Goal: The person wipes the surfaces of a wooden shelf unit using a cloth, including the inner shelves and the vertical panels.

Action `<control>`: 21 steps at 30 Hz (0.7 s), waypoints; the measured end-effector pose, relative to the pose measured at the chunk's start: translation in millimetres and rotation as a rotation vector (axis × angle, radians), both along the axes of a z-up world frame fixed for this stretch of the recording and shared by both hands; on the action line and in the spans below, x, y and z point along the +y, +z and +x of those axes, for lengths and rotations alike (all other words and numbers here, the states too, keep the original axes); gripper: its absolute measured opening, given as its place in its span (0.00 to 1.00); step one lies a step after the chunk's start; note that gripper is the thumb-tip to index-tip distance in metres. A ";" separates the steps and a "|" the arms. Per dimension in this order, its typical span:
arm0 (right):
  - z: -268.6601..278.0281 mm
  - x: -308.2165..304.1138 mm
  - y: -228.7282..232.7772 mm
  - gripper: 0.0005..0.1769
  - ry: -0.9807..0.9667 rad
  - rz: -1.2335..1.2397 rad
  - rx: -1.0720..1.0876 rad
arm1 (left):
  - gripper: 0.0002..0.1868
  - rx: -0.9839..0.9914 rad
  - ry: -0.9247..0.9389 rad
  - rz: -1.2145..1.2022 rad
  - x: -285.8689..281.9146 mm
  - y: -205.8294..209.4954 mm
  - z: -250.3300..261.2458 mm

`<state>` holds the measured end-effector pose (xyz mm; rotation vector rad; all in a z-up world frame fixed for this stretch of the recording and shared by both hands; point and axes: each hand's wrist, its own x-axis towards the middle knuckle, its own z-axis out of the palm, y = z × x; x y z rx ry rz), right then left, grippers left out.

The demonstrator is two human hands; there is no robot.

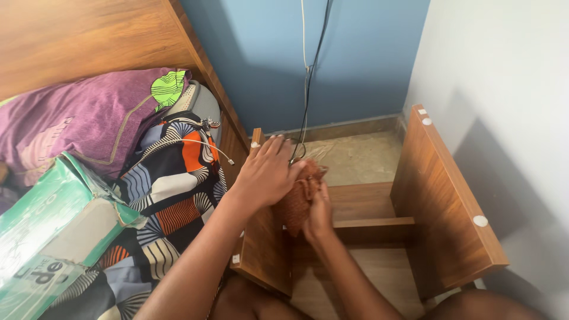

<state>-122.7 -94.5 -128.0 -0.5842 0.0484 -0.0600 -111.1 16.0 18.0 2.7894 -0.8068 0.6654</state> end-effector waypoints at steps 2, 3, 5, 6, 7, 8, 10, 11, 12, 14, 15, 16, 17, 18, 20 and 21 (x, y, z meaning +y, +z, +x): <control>-0.6 21.4 -17.4 0.25 0.037 0.054 0.024 | 0.35 -0.039 0.057 0.122 1.1 -9.3 -4.2; -7.8 35.0 -29.6 0.25 0.048 0.065 0.029 | 0.33 -0.070 0.052 0.147 1.4 -12.6 -7.8; -14.1 56.3 -45.0 0.27 -0.061 -0.343 -0.375 | 0.32 -0.112 0.050 0.180 -2.6 -7.6 -5.1; -16.3 59.1 -52.5 0.27 -0.052 -0.338 -0.372 | 0.30 -0.080 0.052 0.173 -5.9 -7.2 -5.5; -21.7 61.6 -58.7 0.26 -0.028 -0.511 -0.378 | 0.29 -0.048 0.054 0.166 -8.4 -6.6 -5.6; -32.3 60.7 -64.4 0.25 0.010 -0.689 -0.379 | 0.29 -0.032 0.072 0.164 -9.7 -8.0 -9.0; -35.4 55.1 -63.3 0.23 0.064 -0.517 -0.344 | 0.22 0.033 0.053 0.114 -9.0 -8.7 -10.3; -35.3 52.5 -57.7 0.23 0.093 -0.346 -0.312 | 0.22 0.047 0.072 0.112 -8.7 -10.1 -9.7; -37.2 50.5 -49.7 0.23 0.118 -0.343 -0.305 | 0.23 0.007 0.051 0.124 -7.8 -11.7 -9.1; -40.9 45.6 -29.8 0.20 -0.276 -0.650 -0.658 | 0.23 -0.034 0.047 0.134 -7.1 -18.2 -13.4; -49.8 44.8 -22.0 0.20 -0.260 -0.647 -0.665 | 0.24 -0.062 0.029 0.151 -8.2 -20.5 -14.4; -55.6 46.7 -13.9 0.19 -0.064 -0.511 -0.573 | 0.24 -0.103 0.008 0.172 -7.0 -17.4 -11.5; -57.0 50.2 -7.4 0.19 0.131 -0.378 -0.478 | 0.24 -0.116 0.023 0.176 -4.7 -13.2 -8.7; -57.6 50.1 -6.6 0.19 0.142 -0.384 -0.480 | 0.24 -0.094 0.005 0.189 -6.2 -14.4 -9.1; -56.2 51.0 -13.9 0.14 0.057 -0.472 -0.549 | 0.25 -0.063 -0.014 0.190 -5.3 -16.5 -11.7; -56.1 50.7 -21.2 0.14 0.062 -0.482 -0.539 | 0.24 -0.033 -0.003 0.155 -4.6 -17.0 -12.4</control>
